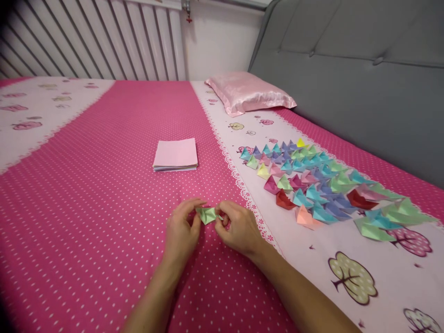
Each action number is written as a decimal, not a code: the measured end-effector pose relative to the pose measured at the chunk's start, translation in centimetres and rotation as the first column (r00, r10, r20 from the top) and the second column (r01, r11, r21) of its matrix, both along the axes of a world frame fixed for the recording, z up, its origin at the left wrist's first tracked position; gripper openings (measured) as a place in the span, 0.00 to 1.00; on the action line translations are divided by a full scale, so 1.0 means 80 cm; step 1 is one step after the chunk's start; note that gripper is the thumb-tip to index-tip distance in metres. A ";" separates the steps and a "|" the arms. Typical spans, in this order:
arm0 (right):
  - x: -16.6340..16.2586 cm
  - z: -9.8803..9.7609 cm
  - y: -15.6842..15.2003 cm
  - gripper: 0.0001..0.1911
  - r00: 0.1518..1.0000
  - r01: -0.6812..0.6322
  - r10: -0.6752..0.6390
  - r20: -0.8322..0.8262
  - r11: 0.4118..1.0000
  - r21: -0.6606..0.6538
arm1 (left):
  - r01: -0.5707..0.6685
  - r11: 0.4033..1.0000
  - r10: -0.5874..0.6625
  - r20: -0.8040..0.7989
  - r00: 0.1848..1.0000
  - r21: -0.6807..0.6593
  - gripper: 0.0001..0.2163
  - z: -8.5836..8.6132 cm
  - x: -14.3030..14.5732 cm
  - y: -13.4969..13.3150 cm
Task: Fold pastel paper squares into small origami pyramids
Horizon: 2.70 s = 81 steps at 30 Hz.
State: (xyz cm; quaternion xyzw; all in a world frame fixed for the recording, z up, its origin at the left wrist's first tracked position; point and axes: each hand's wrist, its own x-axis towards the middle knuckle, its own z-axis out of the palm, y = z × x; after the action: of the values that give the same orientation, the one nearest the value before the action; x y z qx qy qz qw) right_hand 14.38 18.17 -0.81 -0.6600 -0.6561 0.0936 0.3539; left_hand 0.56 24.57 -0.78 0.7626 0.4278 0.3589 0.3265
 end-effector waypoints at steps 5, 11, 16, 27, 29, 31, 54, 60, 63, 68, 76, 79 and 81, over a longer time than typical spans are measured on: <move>0.000 -0.001 0.000 0.11 0.998 -0.055 0.052 0.031 0.995 0.082 | 0.024 0.998 -0.017 -0.141 0.990 0.052 0.14 0.004 0.001 -0.005; -0.004 0.004 -0.003 0.08 0.987 -0.033 0.027 0.160 0.999 0.035 | 0.046 0.998 -0.026 -0.329 0.944 0.053 0.10 0.008 0.000 -0.007; -0.005 0.005 -0.003 0.08 0.987 -0.031 0.029 0.160 0.999 0.009 | 0.070 0.998 -0.065 -0.275 0.959 0.007 0.09 0.010 0.001 -0.006; -0.006 0.003 -0.002 0.02 0.988 0.014 -0.015 0.151 1.000 0.006 | 0.023 1.000 -0.024 -0.279 0.960 -0.005 0.03 0.008 0.000 -0.005; -0.007 0.003 -0.002 0.02 0.987 0.014 -0.017 0.161 1.000 0.015 | 0.017 1.000 -0.013 -0.311 0.950 0.009 0.04 0.009 0.001 -0.006; -0.008 0.002 -0.002 0.03 0.985 0.018 -0.022 0.173 0.999 0.028 | 0.002 1.000 0.004 -0.342 0.940 0.016 0.04 0.010 0.001 -0.007; -0.016 -0.005 -0.001 0.15 0.992 0.117 -0.109 0.068 0.983 -0.143 | 0.053 0.996 -0.084 -0.528 0.845 -0.074 0.13 0.018 0.000 -0.011; -0.017 0.000 -0.003 0.14 0.994 0.069 -0.046 0.103 0.971 -0.230 | 0.051 0.996 -0.086 -0.550 0.830 -0.080 0.12 0.019 0.001 -0.010; -0.016 0.000 -0.004 0.14 0.993 0.059 -0.032 0.113 0.967 -0.248 | 0.051 0.997 -0.079 -0.552 0.830 -0.066 0.12 0.018 0.001 -0.011; -0.016 -0.002 -0.005 0.14 0.985 0.033 0.002 0.171 0.978 -0.205 | 0.063 0.998 -0.062 -0.547 0.835 -0.017 0.12 0.014 0.002 -0.011; -0.020 -0.007 -0.001 0.13 0.990 0.080 -0.063 0.127 0.987 -0.140 | 0.111 0.994 -0.091 -0.475 0.875 0.014 0.13 0.008 0.002 -0.009; -0.017 -0.012 0.002 0.12 0.996 0.076 -0.072 0.045 0.993 -0.085 | 0.132 0.991 -0.128 -0.391 0.911 -0.017 0.11 0.009 0.002 -0.008; -0.013 -0.015 0.003 0.11 0.998 0.063 -0.063 -0.001 0.997 -0.045 | 0.141 0.990 -0.142 -0.333 0.932 -0.027 0.11 0.009 0.002 -0.006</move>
State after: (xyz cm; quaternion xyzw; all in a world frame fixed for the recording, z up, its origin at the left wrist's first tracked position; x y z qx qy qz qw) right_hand 13.31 18.43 -2.01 -0.6879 -0.6323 0.0979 0.3427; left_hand 0.76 24.06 -0.05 0.8408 0.4213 0.1996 0.2753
